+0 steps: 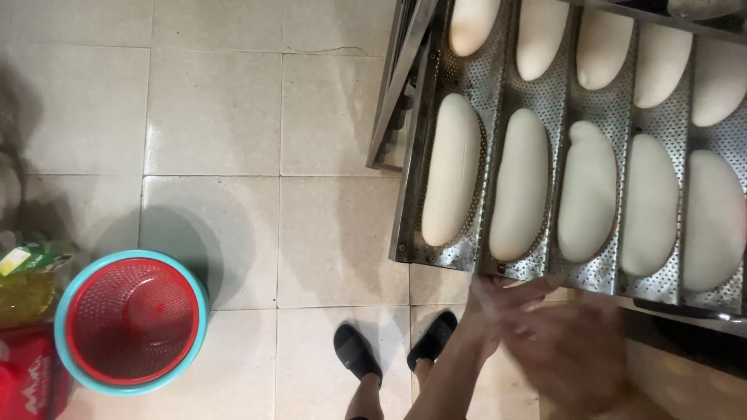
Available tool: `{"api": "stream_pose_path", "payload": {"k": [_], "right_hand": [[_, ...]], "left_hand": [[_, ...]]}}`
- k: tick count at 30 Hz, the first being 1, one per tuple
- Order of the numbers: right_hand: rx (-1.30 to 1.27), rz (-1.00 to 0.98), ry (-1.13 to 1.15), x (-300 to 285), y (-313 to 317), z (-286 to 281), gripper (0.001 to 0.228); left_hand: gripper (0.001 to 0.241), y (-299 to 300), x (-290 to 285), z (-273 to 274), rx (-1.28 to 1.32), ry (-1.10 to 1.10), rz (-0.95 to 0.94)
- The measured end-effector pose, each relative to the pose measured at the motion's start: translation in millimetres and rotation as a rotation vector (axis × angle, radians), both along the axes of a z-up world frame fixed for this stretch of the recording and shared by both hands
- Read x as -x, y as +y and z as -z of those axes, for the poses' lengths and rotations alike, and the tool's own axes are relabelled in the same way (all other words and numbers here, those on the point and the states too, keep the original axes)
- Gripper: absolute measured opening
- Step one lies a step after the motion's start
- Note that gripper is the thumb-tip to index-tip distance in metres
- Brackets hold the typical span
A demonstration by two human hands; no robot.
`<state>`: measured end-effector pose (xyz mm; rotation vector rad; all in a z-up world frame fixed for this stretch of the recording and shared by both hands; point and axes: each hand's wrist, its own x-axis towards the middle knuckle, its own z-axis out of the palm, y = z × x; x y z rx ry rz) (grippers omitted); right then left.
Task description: Score loaves of raw bread dough on a baking rack using a lame.
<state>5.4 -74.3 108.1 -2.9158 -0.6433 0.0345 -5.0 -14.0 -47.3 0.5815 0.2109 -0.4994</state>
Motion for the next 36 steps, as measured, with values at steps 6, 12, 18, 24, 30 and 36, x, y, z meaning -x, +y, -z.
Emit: {"api": "stream_pose_path", "payload": {"k": [6, 12, 18, 24, 30, 36], "right_hand": [[-0.157, 0.182, -0.385, -47, -48, -6, 0.01], [-0.31, 0.075, -0.563, -76, -57, 17, 0.014], [0.086, 0.112, -0.216, 19, -50, 10, 0.012], [-0.017, 0.441, -0.025, 26, -81, -24, 0.011], [-0.206, 0.168, -0.522, -40, -140, 12, 0.008], [-0.249, 0.165, -0.448, -26, -141, 25, 0.009]], "left_hand": [[0.084, 14, -9, -35, -0.108, 0.127, 0.212], [0.086, 22, -15, -49, -0.146, 0.089, 0.173], [0.087, 17, -8, -26, -0.067, -0.005, 0.129], [0.092, 16, -6, -20, -0.135, 0.087, 0.193], [0.087, 17, -8, -30, -0.138, -0.012, 0.148], [0.083, 15, -6, -24, -0.11, 0.007, 0.116]]}}
